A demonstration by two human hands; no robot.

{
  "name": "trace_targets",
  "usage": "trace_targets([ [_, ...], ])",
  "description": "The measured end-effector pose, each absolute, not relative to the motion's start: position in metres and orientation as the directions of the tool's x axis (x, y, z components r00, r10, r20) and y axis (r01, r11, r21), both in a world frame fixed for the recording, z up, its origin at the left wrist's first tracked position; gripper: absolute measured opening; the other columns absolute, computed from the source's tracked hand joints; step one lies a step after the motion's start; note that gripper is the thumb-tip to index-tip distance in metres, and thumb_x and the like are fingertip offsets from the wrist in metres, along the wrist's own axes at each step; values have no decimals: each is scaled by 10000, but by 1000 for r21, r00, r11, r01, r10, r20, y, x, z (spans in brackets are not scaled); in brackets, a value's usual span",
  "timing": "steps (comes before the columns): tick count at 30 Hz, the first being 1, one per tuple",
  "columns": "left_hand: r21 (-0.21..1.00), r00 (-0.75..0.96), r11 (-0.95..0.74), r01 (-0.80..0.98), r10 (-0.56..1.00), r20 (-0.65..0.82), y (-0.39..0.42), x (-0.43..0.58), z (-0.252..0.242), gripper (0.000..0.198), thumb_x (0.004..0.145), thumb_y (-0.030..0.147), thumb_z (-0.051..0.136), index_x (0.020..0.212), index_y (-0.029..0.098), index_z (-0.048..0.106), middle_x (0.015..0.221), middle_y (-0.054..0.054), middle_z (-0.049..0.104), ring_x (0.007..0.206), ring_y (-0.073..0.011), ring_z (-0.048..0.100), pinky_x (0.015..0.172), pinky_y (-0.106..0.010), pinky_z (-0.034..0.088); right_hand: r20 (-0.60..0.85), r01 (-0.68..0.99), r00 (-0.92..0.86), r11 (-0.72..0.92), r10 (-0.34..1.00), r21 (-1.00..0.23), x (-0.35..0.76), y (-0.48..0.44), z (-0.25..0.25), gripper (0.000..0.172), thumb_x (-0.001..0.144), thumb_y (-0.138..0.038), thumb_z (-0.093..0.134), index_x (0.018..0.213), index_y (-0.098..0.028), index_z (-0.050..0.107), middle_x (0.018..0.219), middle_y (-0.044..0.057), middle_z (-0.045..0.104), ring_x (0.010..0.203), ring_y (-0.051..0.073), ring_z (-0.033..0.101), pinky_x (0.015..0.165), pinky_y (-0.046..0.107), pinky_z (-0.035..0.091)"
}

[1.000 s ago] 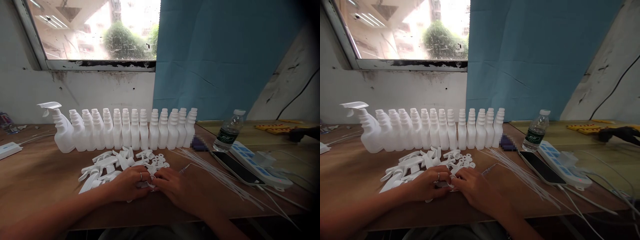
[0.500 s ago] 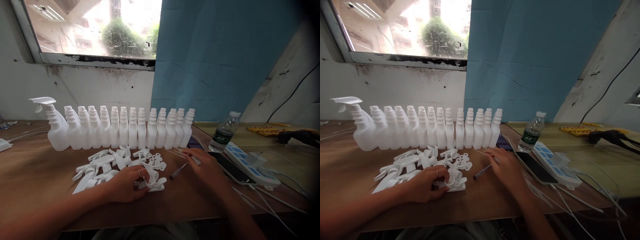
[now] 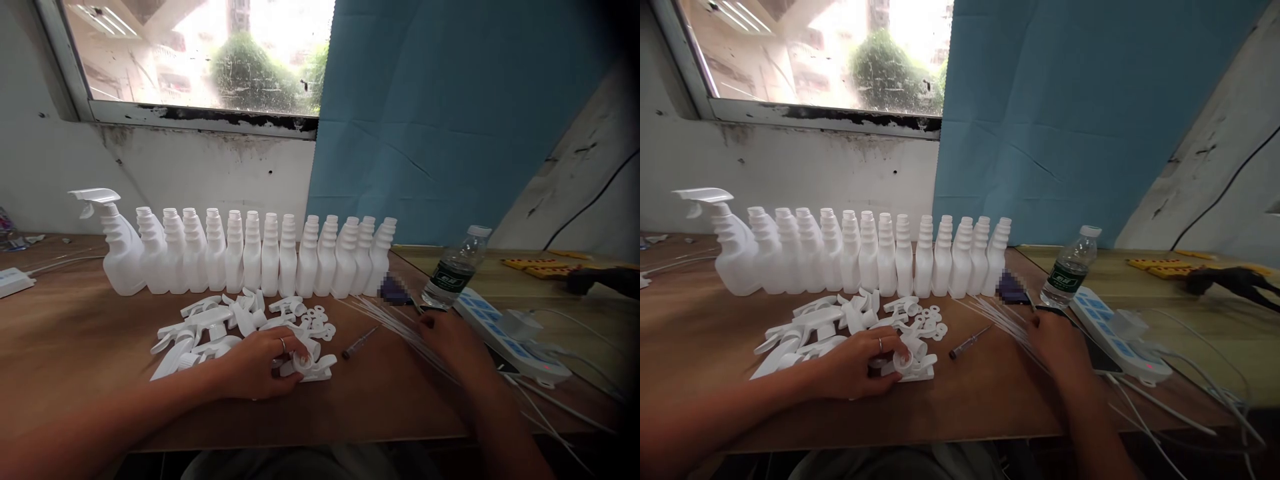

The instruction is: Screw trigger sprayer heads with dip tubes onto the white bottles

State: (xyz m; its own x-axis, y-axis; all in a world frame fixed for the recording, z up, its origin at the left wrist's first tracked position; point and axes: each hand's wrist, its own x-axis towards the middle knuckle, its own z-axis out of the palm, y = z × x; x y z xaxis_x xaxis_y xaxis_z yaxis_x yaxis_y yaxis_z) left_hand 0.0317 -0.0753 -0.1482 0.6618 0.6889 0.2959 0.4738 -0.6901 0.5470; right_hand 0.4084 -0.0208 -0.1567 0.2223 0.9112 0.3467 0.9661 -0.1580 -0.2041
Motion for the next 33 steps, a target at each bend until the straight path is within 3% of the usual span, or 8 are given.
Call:
trace_targets([
  [3, 550, 659, -678, 488, 699, 278, -75, 32, -148, 253, 773, 256, 644, 1020, 203, 635, 935, -19, 626, 732, -129, 558, 692, -226, 451, 416, 938, 289, -168, 862, -304, 395, -39, -132, 114, 854, -227, 488, 778, -209, 570, 735, 109, 661, 705, 293, 633, 607, 364, 385],
  [4, 558, 653, -663, 499, 711, 260, -75, 32, -148, 289, 770, 264, 648, 1053, 208, 626, 937, -15, 626, 728, -129, 555, 687, -229, 451, 485, 877, 339, -84, 806, -473, 386, -48, -123, 55, 861, -250, 514, 837, -221, 553, 735, 95, 655, 703, 280, 631, 626, 375, 395],
  [7, 614, 627, -595, 519, 753, 200, -75, 33, -148, 458, 756, 278, 660, 1203, 232, 572, 933, -2, 627, 710, -126, 548, 663, -228, 453, 622, 400, 339, 490, 706, -775, 352, -69, -97, 95, 897, -330, 559, 970, -282, 521, 716, 20, 571, 599, 185, 583, 588, 343, 418],
  [10, 661, 619, -564, 496, 763, 186, -73, 34, -148, 468, 738, 287, 676, 1195, 217, 604, 938, -13, 628, 708, -125, 548, 653, -221, 463, 576, -44, 219, 598, 788, -801, 311, -79, -83, 119, 849, -318, 646, 934, -255, 592, 604, -38, 399, 465, 95, 382, 421, 243, 246],
  [16, 660, 648, -627, 414, 712, 271, -71, 34, -152, 344, 752, 289, 674, 1077, 177, 676, 966, -34, 643, 739, -128, 584, 671, -210, 482, 402, -433, -141, 309, 905, -847, 238, -76, -92, 197, 911, -453, 566, 939, -259, 564, 630, -68, 314, 432, 51, 235, 393, 181, 164],
  [20, 647, 647, -625, 436, 718, 257, -71, 34, -152, 360, 751, 291, 683, 1092, 178, 677, 968, -35, 657, 744, -136, 591, 677, -217, 496, 301, -562, -295, 90, 907, -822, 211, -74, -103, 481, 873, -575, 571, 648, -204, 364, 532, -89, 182, 426, 56, 142, 387, 186, 129],
  [26, 633, 674, -670, 388, 674, 301, -69, 33, -153, 399, 750, 252, 693, 1144, 199, 668, 1116, -43, 667, 995, -197, 613, 914, -278, 487, 233, -625, -409, -85, 882, -776, 197, -67, -117, 607, 830, -643, 564, 584, -214, 213, 452, -105, 132, 370, 45, 73, 339, 183, 80],
  [33, 641, 672, -664, 387, 678, 297, -69, 34, -151, 313, 744, 238, 682, 1047, 161, 691, 1047, -58, 674, 932, -197, 625, 845, -270, 519, 237, -638, -433, -110, 870, -762, 191, -62, -126, 597, 815, -605, 607, 570, -213, 230, 421, -111, 152, 340, 36, 76, 311, 166, 77],
])
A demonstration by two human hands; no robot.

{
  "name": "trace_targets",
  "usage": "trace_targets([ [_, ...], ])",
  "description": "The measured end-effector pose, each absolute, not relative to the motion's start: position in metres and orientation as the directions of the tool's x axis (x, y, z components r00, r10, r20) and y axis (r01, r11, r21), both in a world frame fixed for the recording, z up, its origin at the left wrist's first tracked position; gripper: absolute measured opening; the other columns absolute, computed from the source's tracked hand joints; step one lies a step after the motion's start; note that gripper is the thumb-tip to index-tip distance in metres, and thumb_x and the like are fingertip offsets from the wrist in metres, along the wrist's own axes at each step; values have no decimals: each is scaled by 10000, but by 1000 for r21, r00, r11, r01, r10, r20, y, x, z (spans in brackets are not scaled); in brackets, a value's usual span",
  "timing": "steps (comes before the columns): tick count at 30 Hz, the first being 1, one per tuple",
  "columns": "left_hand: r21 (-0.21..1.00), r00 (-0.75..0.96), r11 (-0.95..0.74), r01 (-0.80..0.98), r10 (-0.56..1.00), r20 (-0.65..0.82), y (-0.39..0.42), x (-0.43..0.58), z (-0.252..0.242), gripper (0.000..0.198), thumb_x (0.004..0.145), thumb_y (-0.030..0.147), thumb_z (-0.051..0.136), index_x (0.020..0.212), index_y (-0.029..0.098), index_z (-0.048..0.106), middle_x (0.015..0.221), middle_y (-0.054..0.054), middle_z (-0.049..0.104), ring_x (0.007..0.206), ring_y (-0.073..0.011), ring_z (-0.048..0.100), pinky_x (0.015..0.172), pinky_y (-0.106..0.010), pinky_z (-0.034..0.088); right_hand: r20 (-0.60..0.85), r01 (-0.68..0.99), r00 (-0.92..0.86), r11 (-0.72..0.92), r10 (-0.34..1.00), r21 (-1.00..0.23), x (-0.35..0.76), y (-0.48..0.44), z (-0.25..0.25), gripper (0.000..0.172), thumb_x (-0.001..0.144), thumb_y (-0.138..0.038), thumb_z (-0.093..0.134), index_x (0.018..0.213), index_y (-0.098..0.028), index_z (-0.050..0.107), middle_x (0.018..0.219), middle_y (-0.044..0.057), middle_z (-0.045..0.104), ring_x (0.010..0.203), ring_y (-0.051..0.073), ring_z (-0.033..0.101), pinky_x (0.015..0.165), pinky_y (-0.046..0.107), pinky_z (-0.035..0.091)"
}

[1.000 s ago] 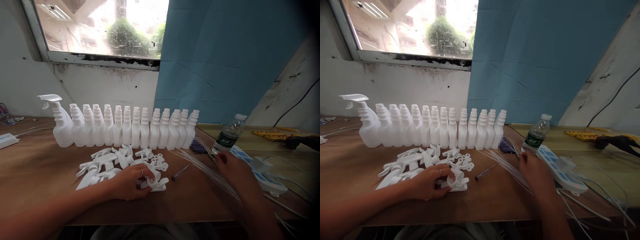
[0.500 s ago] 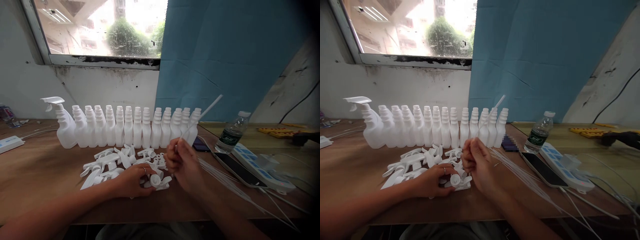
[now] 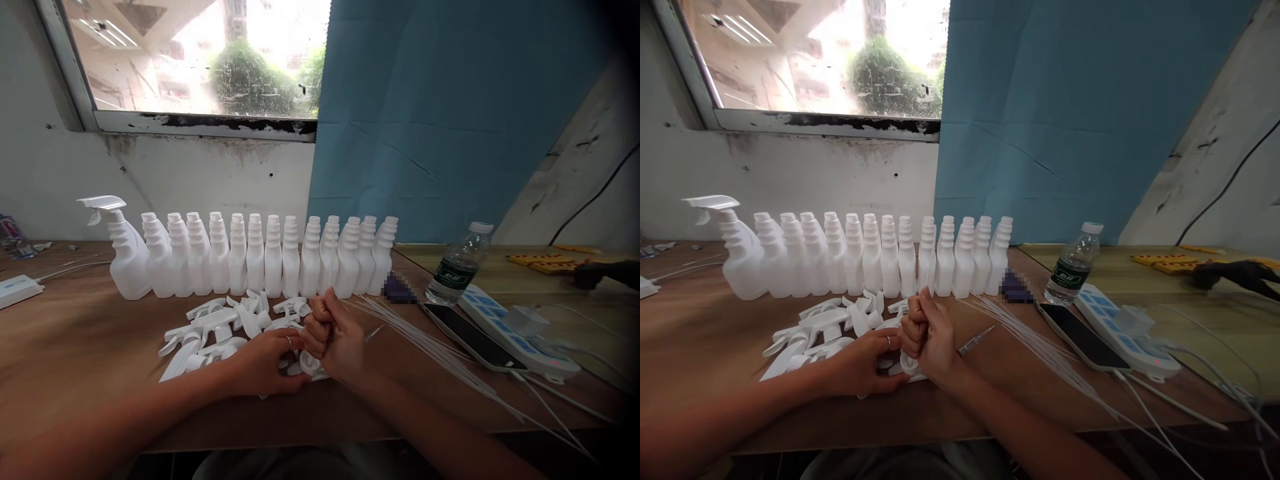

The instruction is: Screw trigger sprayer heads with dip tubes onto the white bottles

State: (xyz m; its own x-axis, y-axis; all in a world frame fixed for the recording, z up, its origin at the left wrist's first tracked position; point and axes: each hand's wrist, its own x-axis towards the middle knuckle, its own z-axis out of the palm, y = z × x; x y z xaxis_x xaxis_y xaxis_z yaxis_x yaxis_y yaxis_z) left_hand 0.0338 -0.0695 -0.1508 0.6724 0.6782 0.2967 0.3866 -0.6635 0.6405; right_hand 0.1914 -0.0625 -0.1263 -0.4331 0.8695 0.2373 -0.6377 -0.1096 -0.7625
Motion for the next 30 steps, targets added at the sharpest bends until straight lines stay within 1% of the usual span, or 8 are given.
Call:
trace_targets([
  [5, 618, 666, -668, 415, 686, 294, -69, 35, -153, 280, 745, 265, 674, 1003, 158, 700, 1003, -64, 667, 893, -196, 615, 817, -277, 517, 254, -588, -454, -73, 854, -806, 190, -62, -128, 619, 798, -639, 612, 555, -212, 235, 405, -119, 159, 326, 19, 70, 302, 148, 89],
  [10, 617, 681, -663, 424, 682, 265, -68, 35, -152, 290, 761, 286, 666, 1019, 157, 702, 995, -52, 659, 737, -139, 583, 648, -221, 492, 226, -556, -456, -77, 861, -828, 189, -61, -130, 626, 770, -653, 637, 559, -212, 246, 381, -129, 172, 300, 7, 70, 285, 131, 84],
  [12, 620, 683, -665, 416, 679, 270, -68, 35, -152, 266, 766, 279, 662, 997, 153, 707, 1007, -53, 656, 706, -125, 574, 622, -212, 482, 210, -543, -455, -83, 865, -836, 189, -61, -131, 630, 759, -668, 640, 565, -212, 251, 380, -130, 179, 300, 5, 72, 283, 127, 87],
  [16, 626, 687, -670, 399, 671, 280, -68, 35, -153, 184, 774, 277, 654, 901, 157, 711, 988, -45, 664, 701, -121, 579, 623, -209, 484, 195, -491, -491, -84, 849, -867, 187, -64, -133, 619, 761, -707, 609, 583, -208, 289, 387, -130, 195, 303, 6, 101, 292, 122, 116],
  [19, 626, 688, -667, 404, 672, 273, -67, 35, -154, 197, 766, 279, 664, 914, 159, 716, 992, -43, 667, 692, -118, 583, 613, -210, 481, 174, -476, -485, -92, 857, -875, 186, -64, -133, 603, 767, -695, 613, 596, -210, 297, 390, -132, 195, 306, 7, 101, 288, 121, 117],
  [23, 630, 689, -677, 380, 662, 295, -66, 35, -156, 211, 771, 259, 655, 942, 157, 726, 997, -51, 667, 751, -137, 609, 661, -216, 496, 139, -475, -456, -108, 879, -874, 185, -61, -134, 597, 755, -682, 635, 599, -214, 299, 380, -133, 203, 300, 9, 102, 277, 122, 113],
  [26, 634, 689, -672, 382, 665, 290, -65, 34, -157, 221, 757, 223, 667, 958, 157, 728, 1009, -47, 666, 756, -138, 616, 672, -219, 503, 139, -487, -424, -96, 895, -868, 184, -60, -136, 588, 756, -682, 635, 601, -212, 318, 370, -133, 209, 297, 9, 103, 274, 124, 108],
  [30, 661, 679, -662, 352, 667, 307, -64, 34, -158, 189, 756, 220, 677, 927, 156, 727, 1036, -52, 664, 857, -167, 640, 756, -239, 517, 162, -469, -455, -81, 876, -880, 183, -62, -139, 577, 779, -683, 612, 605, -205, 340, 384, -129, 215, 301, 8, 120, 284, 122, 111],
])
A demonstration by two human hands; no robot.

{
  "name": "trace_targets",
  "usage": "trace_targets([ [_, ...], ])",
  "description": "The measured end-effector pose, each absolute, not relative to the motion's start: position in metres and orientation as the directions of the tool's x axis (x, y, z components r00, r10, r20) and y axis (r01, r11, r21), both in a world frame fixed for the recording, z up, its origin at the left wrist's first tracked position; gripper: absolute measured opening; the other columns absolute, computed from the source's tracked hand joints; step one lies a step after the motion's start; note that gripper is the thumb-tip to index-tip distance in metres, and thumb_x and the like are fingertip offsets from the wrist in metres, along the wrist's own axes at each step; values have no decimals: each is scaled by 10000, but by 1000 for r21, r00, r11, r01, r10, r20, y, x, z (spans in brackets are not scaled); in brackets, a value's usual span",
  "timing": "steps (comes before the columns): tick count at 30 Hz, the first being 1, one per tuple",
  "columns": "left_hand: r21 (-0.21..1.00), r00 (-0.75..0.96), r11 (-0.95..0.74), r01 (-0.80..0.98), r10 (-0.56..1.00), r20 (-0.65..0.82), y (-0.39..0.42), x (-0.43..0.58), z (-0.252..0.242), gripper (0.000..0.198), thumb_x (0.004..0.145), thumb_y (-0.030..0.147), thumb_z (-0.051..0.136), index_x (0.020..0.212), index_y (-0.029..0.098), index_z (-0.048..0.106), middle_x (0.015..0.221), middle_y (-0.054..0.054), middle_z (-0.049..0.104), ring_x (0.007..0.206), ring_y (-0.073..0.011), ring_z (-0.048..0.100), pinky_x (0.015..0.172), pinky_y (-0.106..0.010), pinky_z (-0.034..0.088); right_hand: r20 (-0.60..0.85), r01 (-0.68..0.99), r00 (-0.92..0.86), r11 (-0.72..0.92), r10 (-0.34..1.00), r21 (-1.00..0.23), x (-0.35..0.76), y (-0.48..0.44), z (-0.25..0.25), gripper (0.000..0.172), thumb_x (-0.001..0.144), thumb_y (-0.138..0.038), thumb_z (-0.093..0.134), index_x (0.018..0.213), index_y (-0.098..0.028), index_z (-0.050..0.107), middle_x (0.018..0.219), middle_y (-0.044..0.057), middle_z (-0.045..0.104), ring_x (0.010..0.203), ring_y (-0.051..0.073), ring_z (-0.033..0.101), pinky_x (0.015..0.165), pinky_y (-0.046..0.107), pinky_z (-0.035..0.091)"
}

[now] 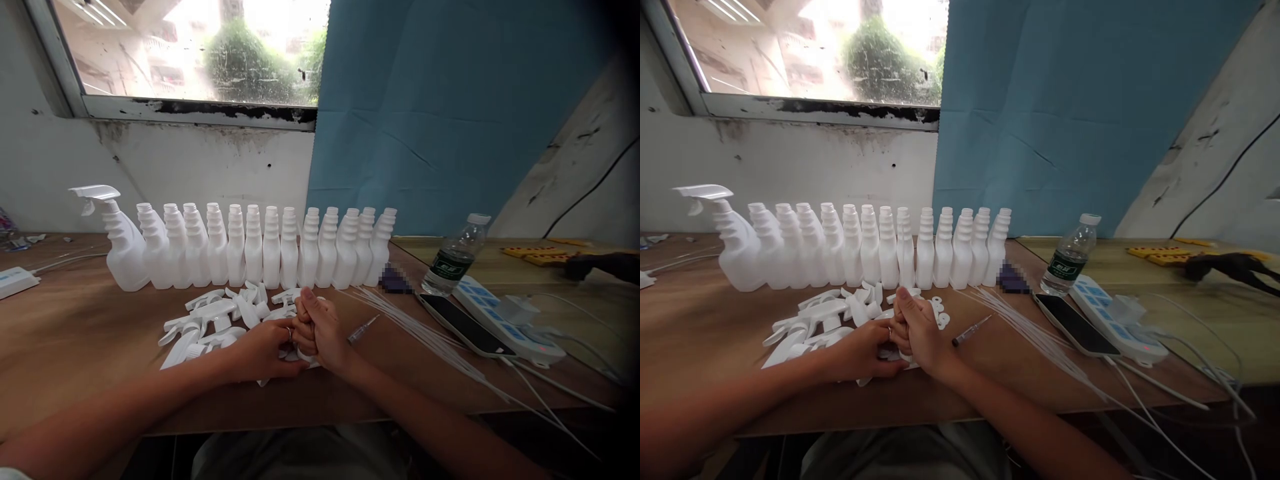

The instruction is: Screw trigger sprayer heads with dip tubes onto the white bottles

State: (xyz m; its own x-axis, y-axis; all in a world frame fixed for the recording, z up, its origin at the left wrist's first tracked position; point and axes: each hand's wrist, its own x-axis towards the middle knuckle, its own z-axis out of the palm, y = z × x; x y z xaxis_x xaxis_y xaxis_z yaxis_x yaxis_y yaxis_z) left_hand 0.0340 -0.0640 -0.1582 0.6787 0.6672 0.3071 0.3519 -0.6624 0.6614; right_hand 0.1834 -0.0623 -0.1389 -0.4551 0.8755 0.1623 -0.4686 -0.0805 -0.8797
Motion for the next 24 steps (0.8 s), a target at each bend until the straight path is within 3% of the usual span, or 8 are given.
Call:
trace_targets([
  [5, 663, 676, -642, 386, 686, 271, -69, 33, -157, 156, 753, 224, 677, 894, 167, 710, 1051, -50, 655, 875, -178, 640, 790, -261, 520, 202, -483, -488, -71, 849, -873, 184, -63, -141, 555, 828, -675, 556, 630, -211, 326, 418, -129, 206, 324, 19, 126, 303, 138, 124],
  [8, 643, 639, -632, 432, 718, 276, -74, 34, -153, 157, 752, 246, 683, 884, 160, 689, 1036, -56, 642, 879, -188, 628, 791, -270, 514, 315, -467, -568, 17, 760, -884, 194, -62, -136, 497, 895, -599, 525, 646, -198, 369, 491, -93, 290, 381, 44, 286, 372, 166, 279],
  [11, 674, 599, -609, 418, 743, 300, -78, 36, -147, 202, 744, 260, 694, 917, 156, 675, 959, -47, 625, 785, -158, 593, 689, -243, 501, 460, -373, -538, 290, 706, -881, 217, -63, -128, 306, 934, -490, 535, 932, -186, 570, 784, 17, 574, 727, 132, 597, 700, 284, 504],
  [15, 758, 507, -565, 324, 781, 365, -78, 35, -137, 196, 750, 243, 693, 917, 148, 652, 822, -19, 590, 664, -115, 516, 590, -217, 455, 567, -120, -357, 566, 742, -816, 250, -66, -124, 368, 905, -429, 604, 1230, -269, 537, 1192, 68, 599, 1156, 231, 561, 1049, 399, 397],
  [18, 799, 433, -546, 252, 802, 411, -77, 33, -135, 260, 777, 270, 698, 996, 146, 631, 853, -32, 627, 657, -117, 535, 581, -227, 463, 442, 13, -358, 478, 822, -878, 257, -71, -129, 554, 765, -425, 760, 1249, -284, 531, 1193, 62, 624, 1140, 267, 583, 995, 405, 456],
  [20, 784, 429, -576, 232, 784, 449, -75, 31, -136, 265, 802, 295, 695, 1013, 150, 625, 871, -43, 645, 656, -125, 561, 575, -237, 477, 299, 63, -393, 350, 870, -935, 254, -75, -134, 477, 714, -410, 795, 1125, -252, 612, 1082, 56, 674, 1047, 271, 631, 904, 391, 515],
  [22, 688, 461, -677, 263, 714, 527, -73, 27, -133, 284, 813, 313, 705, 1039, 162, 622, 906, -52, 659, 689, -143, 598, 604, -258, 507, 240, 55, -376, 280, 895, -958, 250, -77, -137, 303, 715, -406, 785, 918, -218, 662, 904, 36, 696, 898, 248, 667, 802, 362, 548],
  [24, 448, 518, -835, 320, 550, 655, -67, 16, -124, 366, 821, 318, 711, 1136, 175, 594, 1004, -75, 668, 821, -186, 639, 714, -311, 546, 275, 7, -289, 290, 917, -957, 250, -76, -141, 256, 709, -389, 788, 815, -206, 644, 810, 16, 686, 802, 218, 667, 735, 327, 552],
])
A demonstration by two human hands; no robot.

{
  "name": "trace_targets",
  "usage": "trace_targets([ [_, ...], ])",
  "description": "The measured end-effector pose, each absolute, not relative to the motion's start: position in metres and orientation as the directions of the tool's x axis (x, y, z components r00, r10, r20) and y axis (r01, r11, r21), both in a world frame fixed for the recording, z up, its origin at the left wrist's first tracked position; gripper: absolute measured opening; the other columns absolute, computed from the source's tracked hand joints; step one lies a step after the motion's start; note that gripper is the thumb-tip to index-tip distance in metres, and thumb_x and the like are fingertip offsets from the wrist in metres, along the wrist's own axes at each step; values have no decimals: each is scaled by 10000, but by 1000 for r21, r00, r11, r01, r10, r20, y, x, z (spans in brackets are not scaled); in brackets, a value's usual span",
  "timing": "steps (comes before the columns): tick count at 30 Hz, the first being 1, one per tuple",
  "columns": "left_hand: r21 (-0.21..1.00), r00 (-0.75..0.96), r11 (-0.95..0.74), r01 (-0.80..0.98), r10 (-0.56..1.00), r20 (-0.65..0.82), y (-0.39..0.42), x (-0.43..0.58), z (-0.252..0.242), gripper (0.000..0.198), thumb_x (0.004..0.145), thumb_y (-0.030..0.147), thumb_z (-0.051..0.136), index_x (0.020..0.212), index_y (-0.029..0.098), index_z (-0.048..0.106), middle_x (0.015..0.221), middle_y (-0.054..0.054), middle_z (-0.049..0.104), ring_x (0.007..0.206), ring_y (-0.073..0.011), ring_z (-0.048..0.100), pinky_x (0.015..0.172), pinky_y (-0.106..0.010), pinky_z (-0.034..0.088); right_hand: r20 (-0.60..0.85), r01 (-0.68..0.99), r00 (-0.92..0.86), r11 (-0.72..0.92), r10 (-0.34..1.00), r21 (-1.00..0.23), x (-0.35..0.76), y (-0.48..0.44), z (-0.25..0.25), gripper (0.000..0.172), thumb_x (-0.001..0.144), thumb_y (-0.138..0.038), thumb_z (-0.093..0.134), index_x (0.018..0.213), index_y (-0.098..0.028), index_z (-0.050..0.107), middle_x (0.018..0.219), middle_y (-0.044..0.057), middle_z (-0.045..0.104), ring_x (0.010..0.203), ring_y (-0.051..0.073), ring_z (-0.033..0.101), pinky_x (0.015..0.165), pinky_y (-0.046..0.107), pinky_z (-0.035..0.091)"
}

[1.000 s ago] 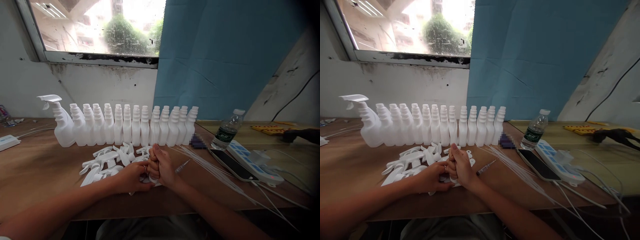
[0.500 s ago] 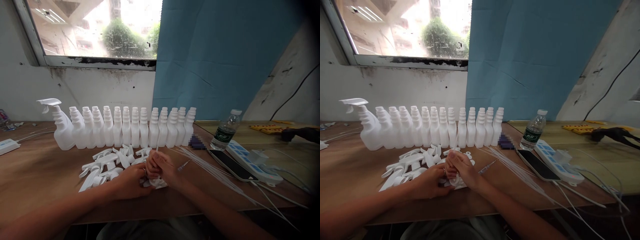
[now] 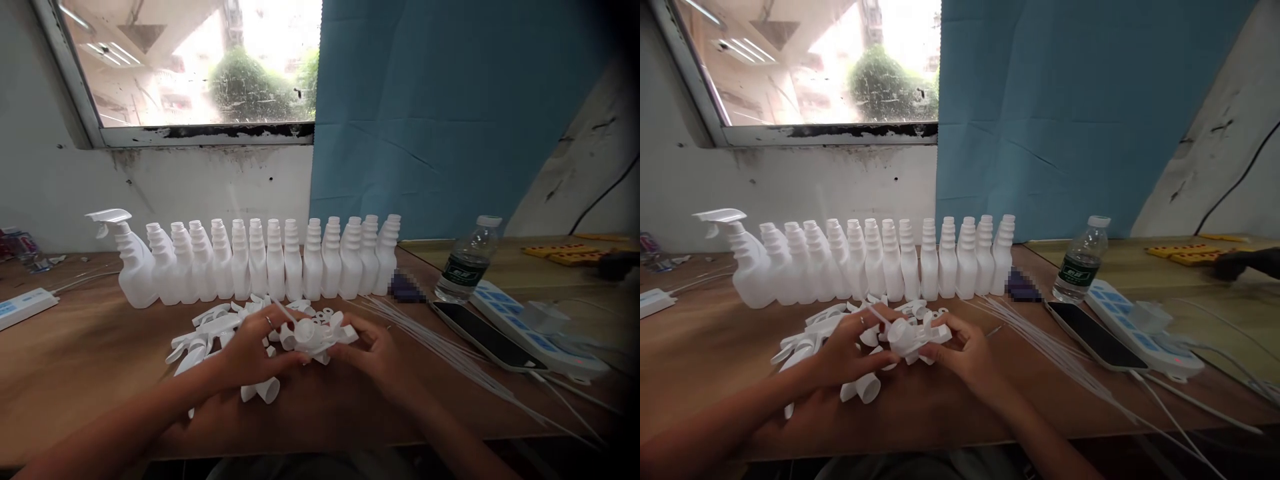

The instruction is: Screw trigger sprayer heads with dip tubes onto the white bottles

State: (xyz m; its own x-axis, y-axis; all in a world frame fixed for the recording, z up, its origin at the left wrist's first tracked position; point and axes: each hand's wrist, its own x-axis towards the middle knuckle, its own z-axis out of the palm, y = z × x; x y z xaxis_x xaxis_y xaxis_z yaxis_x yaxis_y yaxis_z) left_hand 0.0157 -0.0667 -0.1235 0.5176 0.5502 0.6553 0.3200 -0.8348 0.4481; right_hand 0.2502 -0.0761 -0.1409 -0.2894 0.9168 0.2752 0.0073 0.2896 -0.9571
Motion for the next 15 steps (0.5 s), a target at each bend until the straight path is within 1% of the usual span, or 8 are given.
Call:
trace_targets([
  [2, 55, 558, -916, 397, 288, 778, -56, -7, -109, 440, 839, 283, 693, 1235, 170, 539, 1069, -96, 663, 970, -229, 630, 842, -382, 541, 346, -29, -162, 346, 924, -938, 257, -73, -144, 270, 694, -356, 805, 800, -204, 609, 852, 16, 701, 797, 204, 668, 706, 299, 550],
  [4, -305, 516, -751, 586, 56, 854, -40, -40, -93, 385, 831, 160, 668, 1198, 173, 549, 1004, -69, 663, 937, -214, 626, 828, -381, 543, 418, -51, -17, 416, 908, -908, 266, -68, -146, 293, 700, -330, 804, 777, -205, 551, 966, 37, 719, 869, 214, 680, 718, 293, 553],
  [5, -345, 462, -605, 717, 42, 886, -31, -60, -86, 392, 806, 121, 677, 1173, 183, 556, 1021, -61, 654, 956, -222, 617, 841, -404, 535, 452, -52, 54, 455, 890, -889, 270, -66, -147, 312, 703, -317, 804, 763, -206, 519, 1022, 48, 720, 921, 223, 682, 740, 297, 556],
  [6, -320, 389, -484, 814, 45, 920, -23, -80, -82, 389, 795, 101, 670, 1158, 181, 555, 1049, -60, 641, 980, -232, 606, 863, -436, 525, 485, -46, 120, 493, 866, -869, 274, -64, -148, 331, 704, -304, 804, 753, -207, 491, 1065, 59, 716, 974, 233, 680, 770, 306, 558],
  [8, -162, 194, -317, 934, 71, 978, -6, -119, -77, 364, 806, 108, 632, 1154, 150, 532, 1120, -89, 601, 1055, -253, 563, 864, -452, 520, 550, -14, 223, 567, 805, -824, 278, -60, -150, 345, 716, -277, 795, 754, -211, 458, 1116, 80, 707, 1064, 245, 664, 829, 330, 555],
  [10, -1, 34, -258, 966, 124, 992, 6, -149, -79, 383, 800, 140, 624, 1165, 116, 509, 1169, -128, 567, 1097, -267, 543, 809, -414, 537, 623, 50, 256, 633, 739, -772, 278, -57, -153, 321, 747, -248, 767, 773, -215, 449, 1125, 97, 706, 1109, 249, 651, 862, 348, 551],
  [12, 160, -115, -213, 964, 210, 971, 15, -168, -84, 448, 777, 163, 639, 1193, 89, 492, 1239, -158, 531, 1166, -285, 508, 884, -445, 510, 707, 138, 224, 697, 670, -704, 277, -57, -158, 287, 777, -210, 733, 806, -220, 448, 1137, 111, 702, 1123, 249, 647, 875, 367, 550],
  [15, 354, -280, -136, 925, 383, 880, 23, -179, -92, 564, 762, 198, 655, 1265, 45, 449, 1322, -192, 477, 1194, -278, 496, 993, -461, 454, 826, 319, 73, 772, 558, -550, 277, -59, -165, 277, 789, -139, 699, 875, -229, 452, 1205, 127, 674, 1150, 252, 632, 905, 399, 541],
])
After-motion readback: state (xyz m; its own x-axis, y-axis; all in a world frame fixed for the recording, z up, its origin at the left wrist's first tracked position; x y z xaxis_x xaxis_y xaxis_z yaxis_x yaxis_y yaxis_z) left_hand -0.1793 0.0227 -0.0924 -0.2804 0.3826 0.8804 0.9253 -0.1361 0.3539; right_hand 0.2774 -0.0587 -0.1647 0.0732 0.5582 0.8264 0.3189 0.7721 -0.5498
